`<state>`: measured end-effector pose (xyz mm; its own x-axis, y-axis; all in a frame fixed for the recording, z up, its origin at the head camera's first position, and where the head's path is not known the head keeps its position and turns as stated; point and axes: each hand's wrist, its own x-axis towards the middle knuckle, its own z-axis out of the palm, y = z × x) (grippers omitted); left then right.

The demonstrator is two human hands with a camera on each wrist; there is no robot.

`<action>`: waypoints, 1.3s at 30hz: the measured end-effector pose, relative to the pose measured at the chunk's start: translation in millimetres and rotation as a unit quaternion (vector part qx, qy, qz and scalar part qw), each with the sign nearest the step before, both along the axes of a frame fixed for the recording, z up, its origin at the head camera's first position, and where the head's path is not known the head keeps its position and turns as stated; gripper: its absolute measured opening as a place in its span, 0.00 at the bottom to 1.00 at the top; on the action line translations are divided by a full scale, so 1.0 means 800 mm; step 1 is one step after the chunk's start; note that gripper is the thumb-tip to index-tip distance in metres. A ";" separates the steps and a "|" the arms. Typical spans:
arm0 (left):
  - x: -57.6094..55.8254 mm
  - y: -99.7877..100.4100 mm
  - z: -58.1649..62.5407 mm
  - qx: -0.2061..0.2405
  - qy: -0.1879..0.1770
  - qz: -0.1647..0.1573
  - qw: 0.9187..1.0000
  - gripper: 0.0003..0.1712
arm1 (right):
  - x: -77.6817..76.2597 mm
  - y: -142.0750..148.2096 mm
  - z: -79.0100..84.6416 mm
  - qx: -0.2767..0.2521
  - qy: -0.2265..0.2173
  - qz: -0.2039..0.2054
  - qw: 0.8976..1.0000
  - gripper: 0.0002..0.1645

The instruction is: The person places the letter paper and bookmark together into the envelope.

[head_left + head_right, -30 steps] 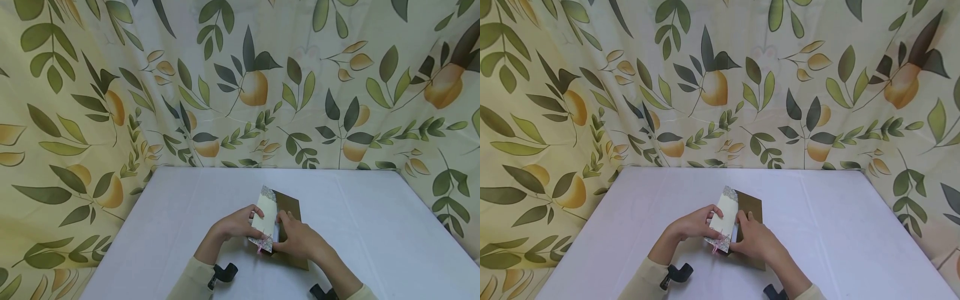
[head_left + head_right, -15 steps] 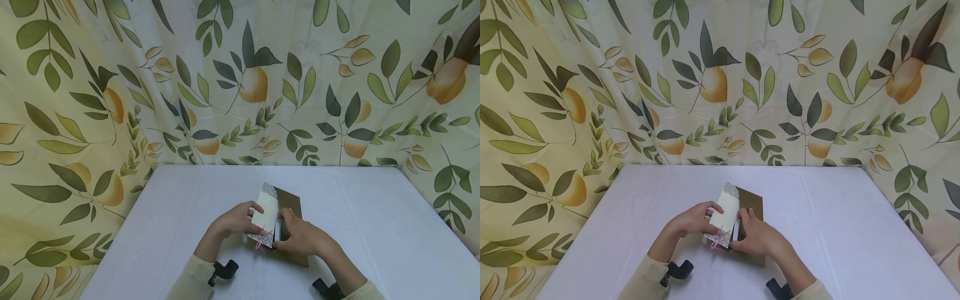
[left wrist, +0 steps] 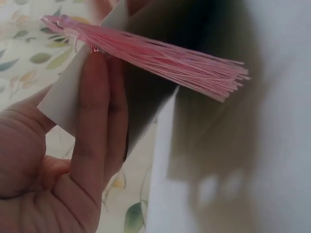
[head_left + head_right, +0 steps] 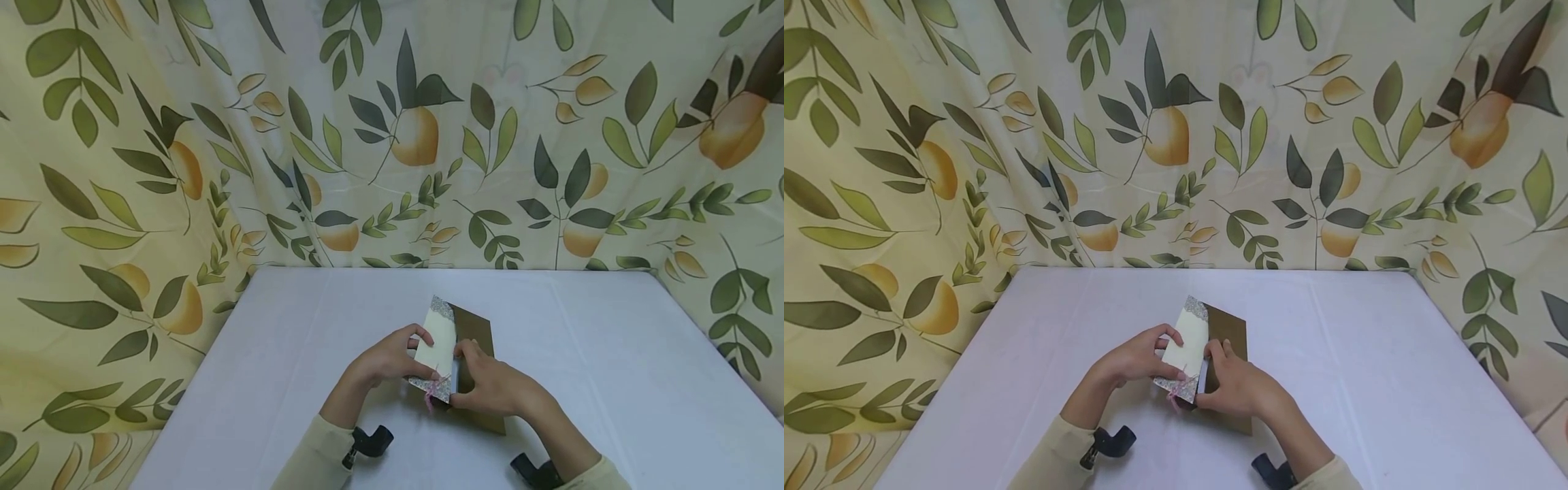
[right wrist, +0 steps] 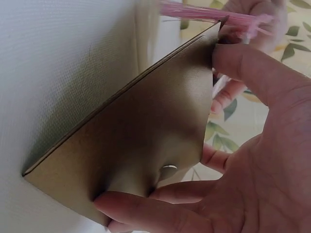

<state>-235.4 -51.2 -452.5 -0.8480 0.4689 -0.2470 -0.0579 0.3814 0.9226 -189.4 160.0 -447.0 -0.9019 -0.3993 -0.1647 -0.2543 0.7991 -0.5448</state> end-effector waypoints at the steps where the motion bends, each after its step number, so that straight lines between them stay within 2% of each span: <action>1: 0.000 0.001 0.000 -0.001 0.001 0.000 1.000 0.30 | 0.000 0.000 0.000 0.000 0.001 0.001 1.000 0.45; 8: 0.001 0.003 -0.001 -0.020 0.010 0.008 1.000 0.29 | -0.001 0.003 0.002 -0.011 -0.007 0.011 1.000 0.47; 13: 0.000 0.002 -0.001 -0.018 0.014 0.005 1.000 0.29 | -0.002 0.007 0.004 -0.009 -0.018 0.018 1.000 0.49; 18: -0.001 0.002 -0.004 -0.026 0.016 0.018 0.999 0.29 | -0.002 0.007 0.004 -0.005 -0.031 0.018 0.999 0.52; 22: 0.002 0.006 -0.006 -0.043 0.049 0.022 0.998 0.29 | -0.003 0.006 0.003 0.001 -0.024 0.015 1.000 0.52; 27: 0.005 0.010 -0.005 -0.086 0.103 0.015 0.991 0.30 | -0.002 0.007 0.003 -0.003 -0.021 0.021 1.000 0.53; 31: 0.005 0.008 -0.004 -0.104 0.118 0.001 0.988 0.30 | -0.002 0.008 0.002 -0.007 -0.016 0.030 0.999 0.54; 35: 0.004 0.005 -0.002 -0.095 0.116 -0.011 0.989 0.30 | -0.003 0.009 0.001 -0.010 -0.012 0.034 0.999 0.55; 39: 0.004 0.006 -0.003 -0.057 0.112 -0.023 0.992 0.29 | -0.003 0.009 0.002 -0.013 -0.013 0.035 0.999 0.54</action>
<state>-232.1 -46.1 -454.7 -0.8662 0.4879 -0.1077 0.1643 0.4817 0.8608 -191.5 167.0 -445.0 -0.8670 -0.4656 -0.1774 -0.2942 0.7658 -0.5719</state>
